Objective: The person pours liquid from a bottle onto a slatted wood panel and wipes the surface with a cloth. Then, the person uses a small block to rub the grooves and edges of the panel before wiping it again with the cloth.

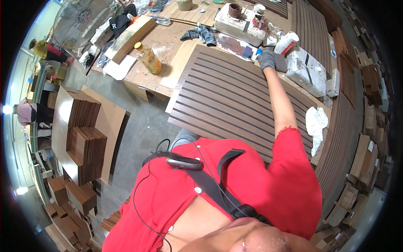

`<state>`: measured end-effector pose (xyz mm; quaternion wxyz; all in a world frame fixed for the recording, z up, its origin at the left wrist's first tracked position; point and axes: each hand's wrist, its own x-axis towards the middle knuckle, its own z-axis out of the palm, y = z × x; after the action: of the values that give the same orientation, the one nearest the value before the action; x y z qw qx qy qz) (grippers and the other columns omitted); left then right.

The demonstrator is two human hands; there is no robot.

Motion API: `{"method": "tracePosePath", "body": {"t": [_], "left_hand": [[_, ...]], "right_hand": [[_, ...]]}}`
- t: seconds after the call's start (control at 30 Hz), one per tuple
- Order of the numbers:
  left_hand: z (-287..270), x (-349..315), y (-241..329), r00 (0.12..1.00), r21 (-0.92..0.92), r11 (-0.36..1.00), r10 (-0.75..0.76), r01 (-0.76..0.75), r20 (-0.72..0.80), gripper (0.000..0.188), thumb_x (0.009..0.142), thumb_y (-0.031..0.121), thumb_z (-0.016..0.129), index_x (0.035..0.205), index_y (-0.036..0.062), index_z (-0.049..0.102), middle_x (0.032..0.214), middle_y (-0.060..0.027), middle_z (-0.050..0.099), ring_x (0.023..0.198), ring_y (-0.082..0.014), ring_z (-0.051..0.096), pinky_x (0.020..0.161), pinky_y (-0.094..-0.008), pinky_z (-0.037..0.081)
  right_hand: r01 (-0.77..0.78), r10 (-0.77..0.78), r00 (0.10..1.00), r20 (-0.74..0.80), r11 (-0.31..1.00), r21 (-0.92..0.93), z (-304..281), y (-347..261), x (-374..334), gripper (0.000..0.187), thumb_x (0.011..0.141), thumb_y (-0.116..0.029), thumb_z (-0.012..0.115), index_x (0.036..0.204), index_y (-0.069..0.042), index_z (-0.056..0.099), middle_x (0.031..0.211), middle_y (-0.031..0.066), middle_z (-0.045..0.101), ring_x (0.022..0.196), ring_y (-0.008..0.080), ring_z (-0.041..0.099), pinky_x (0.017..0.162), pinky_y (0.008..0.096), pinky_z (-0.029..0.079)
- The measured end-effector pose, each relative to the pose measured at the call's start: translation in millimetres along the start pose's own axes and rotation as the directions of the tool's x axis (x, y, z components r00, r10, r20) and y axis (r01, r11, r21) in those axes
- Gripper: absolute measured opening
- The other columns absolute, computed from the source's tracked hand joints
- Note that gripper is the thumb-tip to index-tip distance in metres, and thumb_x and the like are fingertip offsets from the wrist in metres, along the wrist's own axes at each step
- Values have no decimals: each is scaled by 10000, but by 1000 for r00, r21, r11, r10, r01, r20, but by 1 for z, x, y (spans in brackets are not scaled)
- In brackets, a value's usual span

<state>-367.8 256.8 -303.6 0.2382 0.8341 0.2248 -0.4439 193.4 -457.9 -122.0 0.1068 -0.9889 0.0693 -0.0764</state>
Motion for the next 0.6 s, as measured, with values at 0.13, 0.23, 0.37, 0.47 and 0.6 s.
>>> {"method": "tracePosePath", "body": {"t": [0.13, 0.23, 0.37, 0.47, 0.6], "left_hand": [[3, -13, -4, 1000, -24, 999, -30, 30, -10, 340, 880, 252, 606, 1135, 27, 608, 1043, -210, 663, 987, -334, 641, 847, -419, 503], [4, -14, -3, 1000, -30, 999, -27, 26, -16, 333, 881, 245, 601, 1132, 26, 607, 1041, -209, 662, 985, -333, 640, 846, -418, 503], [1, -19, 0, 1000, -21, 1000, -22, 22, -11, 324, 883, 237, 594, 1129, 26, 605, 1038, -206, 660, 983, -332, 639, 844, -418, 502], [-2, -29, -4, 999, -15, 999, -36, 36, -14, 317, 884, 231, 589, 1126, 25, 604, 1036, -205, 659, 981, -330, 638, 843, -417, 501], [4, -30, -8, 999, -24, 999, -37, 36, -21, 308, 886, 223, 582, 1122, 25, 602, 1033, -203, 657, 979, -329, 637, 841, -416, 500]], "right_hand": [[20, -20, 999, -34, 1000, -7, 6, -6, 9, 490, 758, -147, 703, 1239, -93, 628, 1179, 198, 618, 1103, 365, 579, 990, 420, 444], [25, -23, 999, 33, 999, -42, 12, -3, 22, 495, 762, -157, 698, 1247, -96, 622, 1200, 201, 606, 1106, 364, 578, 984, 422, 446], [73, -75, 997, -25, 995, -72, 25, 11, 29, 464, 761, -176, 697, 1216, -100, 640, 1191, 214, 605, 1095, 368, 585, 967, 422, 456], [34, -33, 999, 24, 999, -38, 30, 3, 31, 454, 758, -177, 704, 1201, -101, 643, 1178, 210, 602, 1092, 367, 582, 962, 426, 458], [17, -16, 1000, 20, 998, -54, 28, -7, 32, 429, 761, -188, 703, 1176, -94, 649, 1183, 208, 601, 1102, 356, 580, 969, 419, 457]]}}
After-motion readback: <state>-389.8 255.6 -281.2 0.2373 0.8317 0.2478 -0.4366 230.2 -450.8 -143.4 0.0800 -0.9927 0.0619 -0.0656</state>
